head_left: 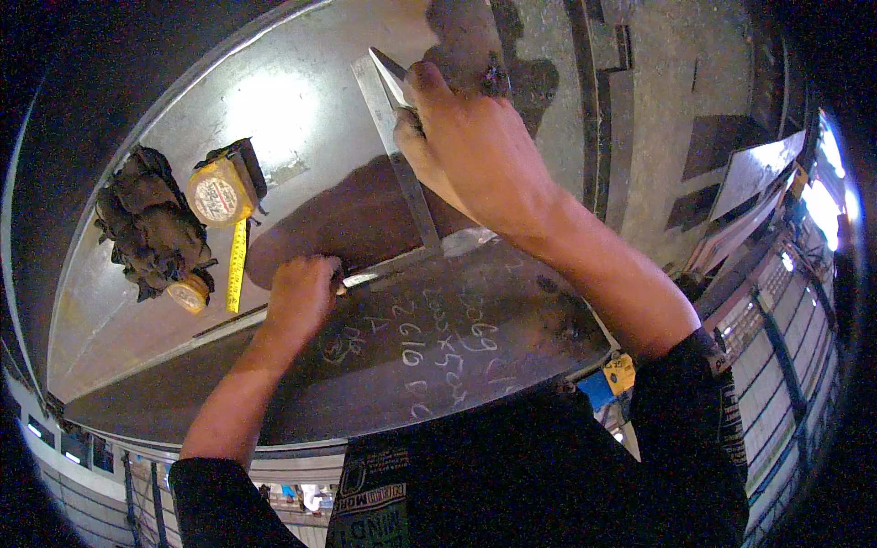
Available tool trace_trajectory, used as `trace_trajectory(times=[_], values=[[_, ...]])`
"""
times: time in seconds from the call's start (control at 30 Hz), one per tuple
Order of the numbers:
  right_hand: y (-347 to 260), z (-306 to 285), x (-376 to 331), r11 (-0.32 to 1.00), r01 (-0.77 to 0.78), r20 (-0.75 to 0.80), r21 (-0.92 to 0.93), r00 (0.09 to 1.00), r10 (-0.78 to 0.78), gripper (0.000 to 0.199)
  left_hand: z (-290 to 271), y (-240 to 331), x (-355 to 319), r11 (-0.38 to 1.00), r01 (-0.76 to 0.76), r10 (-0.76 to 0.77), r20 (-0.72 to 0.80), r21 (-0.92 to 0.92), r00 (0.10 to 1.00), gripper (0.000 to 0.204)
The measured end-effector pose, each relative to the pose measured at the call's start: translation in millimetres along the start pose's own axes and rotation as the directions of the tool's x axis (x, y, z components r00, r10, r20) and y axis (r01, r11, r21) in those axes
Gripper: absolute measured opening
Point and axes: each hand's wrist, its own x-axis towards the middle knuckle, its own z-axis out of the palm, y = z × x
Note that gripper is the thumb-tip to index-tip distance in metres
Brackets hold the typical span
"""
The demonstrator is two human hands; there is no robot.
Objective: The person measures and marks metal sheets using a tape measure, ruler, and white marker. They consult printed documents on the table, then draw lines and write numbers on the metal surface to prepare for cutting or assembly.
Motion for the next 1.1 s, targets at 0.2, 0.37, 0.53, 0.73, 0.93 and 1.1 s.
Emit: trace_trajectory(times=[0.2, 0.37, 0.53, 0.73, 0.93, 1.1], values=[[-5.6, -2.9, -8.3, 0.996, -0.083, 0.149, -0.038, 0.985, 0.087, 0.023, -3.2, 3.5, -1.3, 1.000, 0.011, -0.011, -0.010, -0.017, 1.000, 0.023], [-0.7, 3.5, -35.8, 0.997, -0.074, 0.227, -0.023, 0.971, 0.077, 0.022, -0.2, 0.7, 1.0, 1.000, 0.004, -0.004, 0.012, 0.012, 1.000, 0.025], [-1.6, 5.0, -60.6, 0.992, -0.112, 0.351, -0.052, 0.928, 0.123, 0.026, -1.6, 0.9, 1.0, 1.000, -0.006, 0.006, 0.017, 0.003, 1.000, 0.024], [-12.2, -5.1, -69.4, 0.970, -0.212, 0.535, -0.117, 0.810, 0.242, 0.030, -0.1, -0.4, 0.1, 1.000, -0.013, 0.013, 0.014, 0.004, 1.000, 0.025], [-11.5, -2.3, -80.8, 0.973, -0.195, 0.615, -0.123, 0.755, 0.228, 0.032, 6.9, -6.2, -1.1, 0.999, -0.042, 0.042, -0.003, 0.010, 0.999, 0.025], [-9.1, 1.6, -96.6, 0.991, -0.072, 0.696, -0.113, 0.706, 0.131, 0.029, 1.7, -6.0, 0.6, 0.997, -0.021, 0.025, 0.056, -0.072, 0.998, 0.025]])
